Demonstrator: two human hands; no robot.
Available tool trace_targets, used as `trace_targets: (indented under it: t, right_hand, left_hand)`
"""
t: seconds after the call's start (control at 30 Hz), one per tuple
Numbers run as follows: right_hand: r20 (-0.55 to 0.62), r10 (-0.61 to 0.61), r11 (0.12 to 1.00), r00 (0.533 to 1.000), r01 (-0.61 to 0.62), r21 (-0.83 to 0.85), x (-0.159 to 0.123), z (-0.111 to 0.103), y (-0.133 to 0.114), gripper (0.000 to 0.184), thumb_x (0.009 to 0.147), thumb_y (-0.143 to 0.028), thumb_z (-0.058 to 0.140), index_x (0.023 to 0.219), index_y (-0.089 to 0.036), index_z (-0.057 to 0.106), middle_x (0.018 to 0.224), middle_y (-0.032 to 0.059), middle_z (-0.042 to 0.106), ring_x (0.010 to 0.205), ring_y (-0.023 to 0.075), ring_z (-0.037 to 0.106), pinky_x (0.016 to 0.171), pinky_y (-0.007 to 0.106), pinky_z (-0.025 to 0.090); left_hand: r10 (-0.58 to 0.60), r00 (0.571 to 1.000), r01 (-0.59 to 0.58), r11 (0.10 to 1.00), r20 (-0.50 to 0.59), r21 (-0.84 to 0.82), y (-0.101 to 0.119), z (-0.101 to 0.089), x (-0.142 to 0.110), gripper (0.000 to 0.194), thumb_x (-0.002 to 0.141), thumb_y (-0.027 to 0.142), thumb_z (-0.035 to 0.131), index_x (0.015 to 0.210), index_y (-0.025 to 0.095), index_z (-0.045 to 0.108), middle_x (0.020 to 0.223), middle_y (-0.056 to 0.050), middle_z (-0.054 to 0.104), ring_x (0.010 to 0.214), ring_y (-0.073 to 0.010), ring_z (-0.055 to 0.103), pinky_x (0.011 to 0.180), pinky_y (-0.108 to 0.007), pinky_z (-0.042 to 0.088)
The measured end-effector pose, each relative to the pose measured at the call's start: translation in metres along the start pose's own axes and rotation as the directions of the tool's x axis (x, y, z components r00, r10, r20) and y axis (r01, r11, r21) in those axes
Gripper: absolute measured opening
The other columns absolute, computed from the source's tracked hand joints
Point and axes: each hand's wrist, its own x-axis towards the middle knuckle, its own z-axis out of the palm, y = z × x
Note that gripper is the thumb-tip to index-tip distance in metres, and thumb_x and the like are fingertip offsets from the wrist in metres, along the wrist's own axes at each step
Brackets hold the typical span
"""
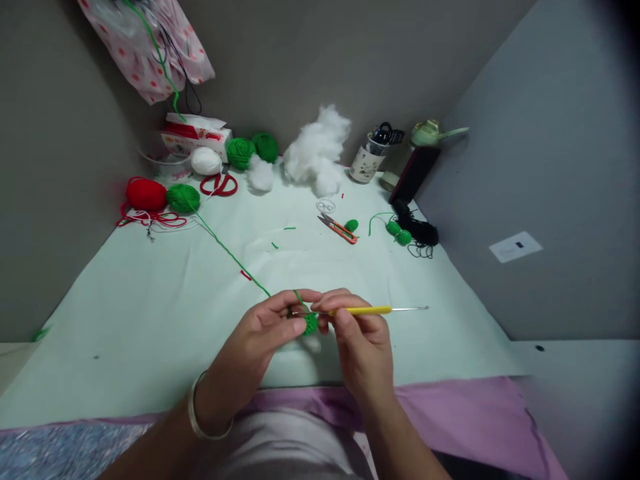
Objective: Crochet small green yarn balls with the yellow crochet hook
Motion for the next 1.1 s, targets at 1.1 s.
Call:
trace_targets:
  t: [1.1]
  right_hand:
    - [0.167, -0.406, 0.713, 0.898, 0.426, -0.557, -0.015, -0.002, -0.001, 0.031, 0.101, -0.015, 0.06, 0.121, -0.034, 0.076, 0.101, 0.0047, 0.077, 0.089, 0.0216, 0.073, 0.075, 0.037, 0.062]
  left_hand:
    - [-0.12, 0.989, 0.103, 0.98, -0.092, -0.167, 0.001, 0.007, -0.006, 0.04, 0.082, 0.026, 0.083, 0.122, 0.02, 0.08, 0.086, -0.002, 0.067, 0.081, -0.0134, 0.058, 0.083, -0.026, 0.047]
